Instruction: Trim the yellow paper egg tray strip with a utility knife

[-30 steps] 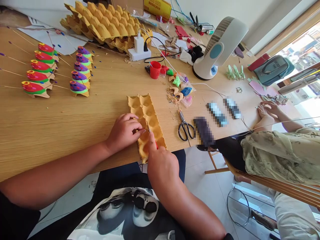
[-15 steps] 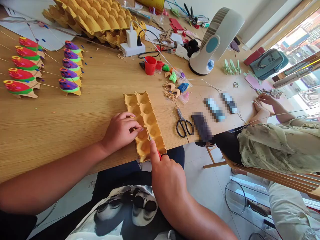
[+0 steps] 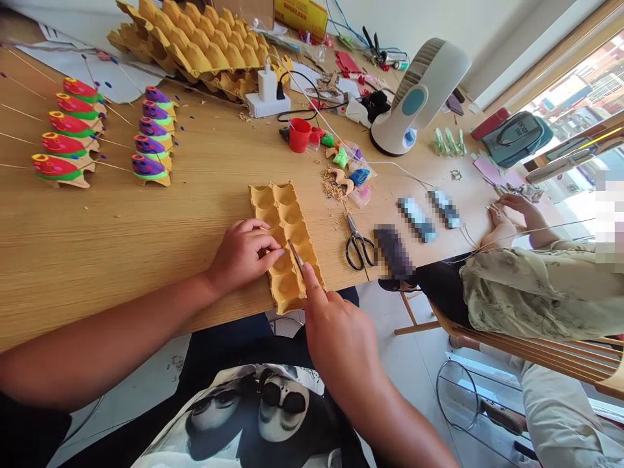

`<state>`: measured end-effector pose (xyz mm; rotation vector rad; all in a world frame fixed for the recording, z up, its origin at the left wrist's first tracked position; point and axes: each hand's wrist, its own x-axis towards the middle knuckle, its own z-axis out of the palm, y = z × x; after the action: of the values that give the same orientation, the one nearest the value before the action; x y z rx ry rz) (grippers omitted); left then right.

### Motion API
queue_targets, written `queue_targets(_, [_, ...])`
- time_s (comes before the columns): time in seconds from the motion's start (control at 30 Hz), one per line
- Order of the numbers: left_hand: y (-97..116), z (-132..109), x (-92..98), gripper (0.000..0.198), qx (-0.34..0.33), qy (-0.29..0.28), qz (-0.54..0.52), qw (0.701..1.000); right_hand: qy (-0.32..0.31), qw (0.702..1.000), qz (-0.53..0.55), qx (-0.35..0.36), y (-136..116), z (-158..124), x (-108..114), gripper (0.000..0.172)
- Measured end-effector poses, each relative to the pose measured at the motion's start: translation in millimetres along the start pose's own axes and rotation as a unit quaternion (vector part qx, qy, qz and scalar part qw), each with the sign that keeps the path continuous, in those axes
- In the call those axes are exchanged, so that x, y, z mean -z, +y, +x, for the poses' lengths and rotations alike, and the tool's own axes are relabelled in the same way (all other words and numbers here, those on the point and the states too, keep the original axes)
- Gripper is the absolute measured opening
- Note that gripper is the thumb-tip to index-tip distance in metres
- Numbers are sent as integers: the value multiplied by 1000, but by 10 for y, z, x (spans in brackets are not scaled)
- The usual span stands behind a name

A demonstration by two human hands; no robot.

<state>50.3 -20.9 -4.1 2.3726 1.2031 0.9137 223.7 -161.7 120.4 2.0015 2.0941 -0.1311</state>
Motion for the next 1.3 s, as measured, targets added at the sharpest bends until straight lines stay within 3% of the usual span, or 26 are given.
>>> queue_targets(0.17, [8, 12, 13, 13, 4, -6, 0, 1000, 24, 999, 20, 12, -39, 13, -176, 57])
queue_targets(0.53, [-1, 17, -1, 15, 3, 0, -7, 1000, 35, 999, 18, -5, -23, -7, -218, 58])
queue_targets(1.13, [5, 18, 2, 16, 0, 4, -3, 1000, 20, 999, -31, -20, -80, -1, -297, 66])
queue_targets(1.3, [8, 22, 7, 17, 1, 2, 2, 1000, -30, 997, -63, -31, -223, 124, -214, 70])
